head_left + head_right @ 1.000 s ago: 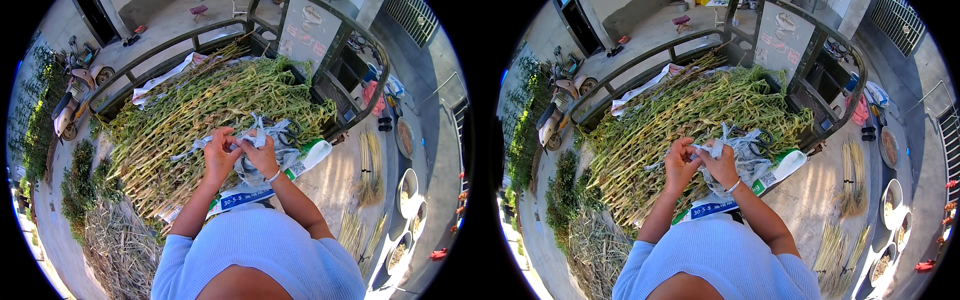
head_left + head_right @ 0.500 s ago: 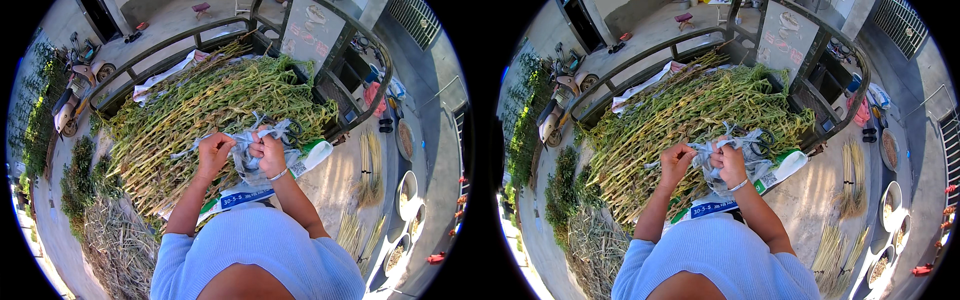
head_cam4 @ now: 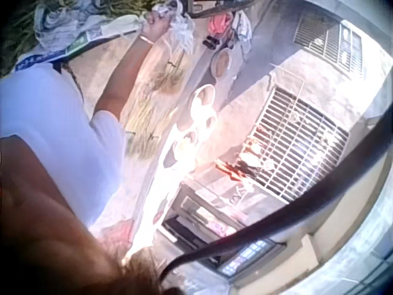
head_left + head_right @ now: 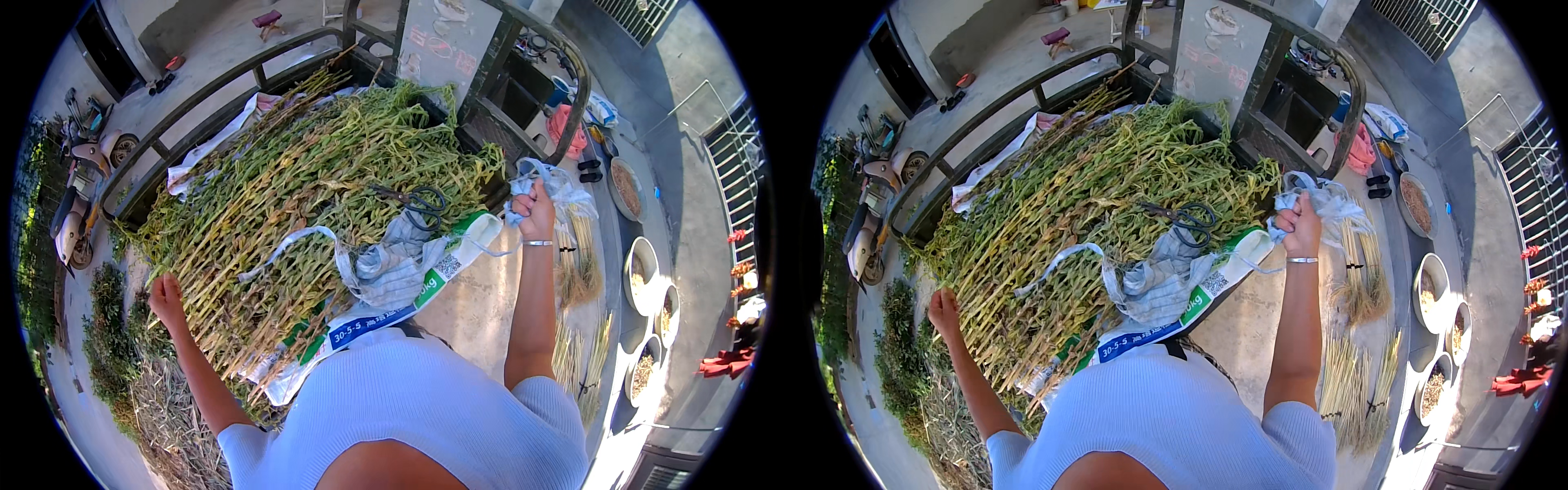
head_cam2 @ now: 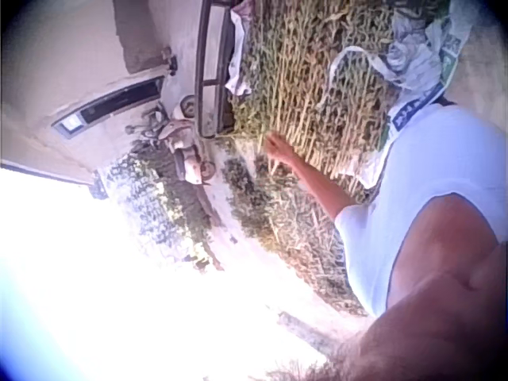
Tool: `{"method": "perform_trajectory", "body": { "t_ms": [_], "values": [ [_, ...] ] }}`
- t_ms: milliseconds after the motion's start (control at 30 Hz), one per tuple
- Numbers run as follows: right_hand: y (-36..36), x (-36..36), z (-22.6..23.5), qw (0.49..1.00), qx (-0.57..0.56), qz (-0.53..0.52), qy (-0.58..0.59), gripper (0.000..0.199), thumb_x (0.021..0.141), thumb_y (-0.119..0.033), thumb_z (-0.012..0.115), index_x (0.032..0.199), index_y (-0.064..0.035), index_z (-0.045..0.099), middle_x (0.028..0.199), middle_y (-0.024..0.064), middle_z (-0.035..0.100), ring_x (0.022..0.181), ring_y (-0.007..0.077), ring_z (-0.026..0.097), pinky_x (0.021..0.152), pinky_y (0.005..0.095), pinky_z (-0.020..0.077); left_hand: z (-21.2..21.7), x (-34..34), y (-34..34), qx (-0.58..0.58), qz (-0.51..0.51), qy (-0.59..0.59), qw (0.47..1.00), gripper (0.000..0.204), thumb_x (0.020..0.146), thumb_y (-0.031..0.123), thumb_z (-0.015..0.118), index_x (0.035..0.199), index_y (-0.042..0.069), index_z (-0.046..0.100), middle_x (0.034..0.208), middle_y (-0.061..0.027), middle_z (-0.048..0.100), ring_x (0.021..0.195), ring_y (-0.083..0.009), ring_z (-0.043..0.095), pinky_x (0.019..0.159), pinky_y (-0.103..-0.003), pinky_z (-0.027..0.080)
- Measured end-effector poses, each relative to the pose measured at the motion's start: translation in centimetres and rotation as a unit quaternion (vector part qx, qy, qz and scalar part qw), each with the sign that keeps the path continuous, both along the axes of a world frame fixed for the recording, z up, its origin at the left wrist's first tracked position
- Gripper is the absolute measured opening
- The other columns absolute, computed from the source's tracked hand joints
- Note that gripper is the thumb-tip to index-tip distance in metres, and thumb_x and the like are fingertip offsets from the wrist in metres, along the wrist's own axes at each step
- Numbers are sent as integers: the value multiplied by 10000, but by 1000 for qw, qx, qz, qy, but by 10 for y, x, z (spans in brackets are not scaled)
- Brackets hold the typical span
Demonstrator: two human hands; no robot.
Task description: The person uses a pair of scissors to cut a piece of light blue striped fabric into smaller strips. The fabric is held over a cart filled with green plant stalks. The person repeatedly cuts the fabric and gathers the resulting strips.
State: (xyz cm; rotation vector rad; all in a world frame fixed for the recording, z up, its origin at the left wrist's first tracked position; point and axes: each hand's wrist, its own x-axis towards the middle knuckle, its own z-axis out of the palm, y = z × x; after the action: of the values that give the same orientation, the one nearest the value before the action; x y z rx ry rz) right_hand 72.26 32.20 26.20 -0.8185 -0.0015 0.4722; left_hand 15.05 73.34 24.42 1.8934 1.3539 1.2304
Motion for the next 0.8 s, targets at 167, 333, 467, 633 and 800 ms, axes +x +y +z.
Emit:
{"method": "perform_trajectory", "body": {
  "t_ms": [167, 333, 467, 633, 800],
  "values": [
    [48, -64, 49, 990, 14, 135, -38, 303, 906, -319, 528, 689, -147, 405, 626, -38, 368, 444, 32, 277, 389, 177, 224, -22, 159, -121, -266, -250, -169, 915, 279, 927, 238, 498, 861, 13, 647, 751, -28, 600, 652, -72, 537, 540, -208, 459],
    [60, -104, 60, 972, 49, 226, -40, 340, 903, -375, 514, 689, -152, 373, 629, -34, 384, 436, 17, 247, 401, 161, 223, -18, 230, -189, -389, -429, -232, 781, 267, 926, 240, 492, 996, 15, 619, 892, -31, 607, 766, -86, 553, 636, -229, 481],
    [67, -121, 57, 966, 64, 251, -7, 332, 905, -386, 506, 714, -149, 374, 636, -20, 385, 433, 19, 239, 397, 157, 216, -22, 250, -206, -373, -489, -172, 770, 277, 891, 227, 555, 1084, 30, 576, 975, -33, 600, 805, -91, 552, 675, -227, 467],
    [77, -133, 66, 967, 31, 252, -5, 327, 909, -393, 496, 731, -148, 371, 645, -20, 383, 437, 15, 245, 391, 151, 210, -19, 264, -219, -291, -526, -159, 783, 479, 744, 206, 719, 1142, 20, 527, 1045, -62, 579, 863, -145, 568, 714, -264, 466],
    [91, -143, 77, 973, -6, 232, -13, 320, 917, -392, 478, 709, -174, 373, 613, -56, 344, 433, 10, 250, 382, 154, 199, -39, 273, -235, -362, -546, -2, 756, 429, 743, 173, 715, 1087, -23, 549, 769, -48, 589, 645, -113, 524, 609, -249, 424]
  ]
}}
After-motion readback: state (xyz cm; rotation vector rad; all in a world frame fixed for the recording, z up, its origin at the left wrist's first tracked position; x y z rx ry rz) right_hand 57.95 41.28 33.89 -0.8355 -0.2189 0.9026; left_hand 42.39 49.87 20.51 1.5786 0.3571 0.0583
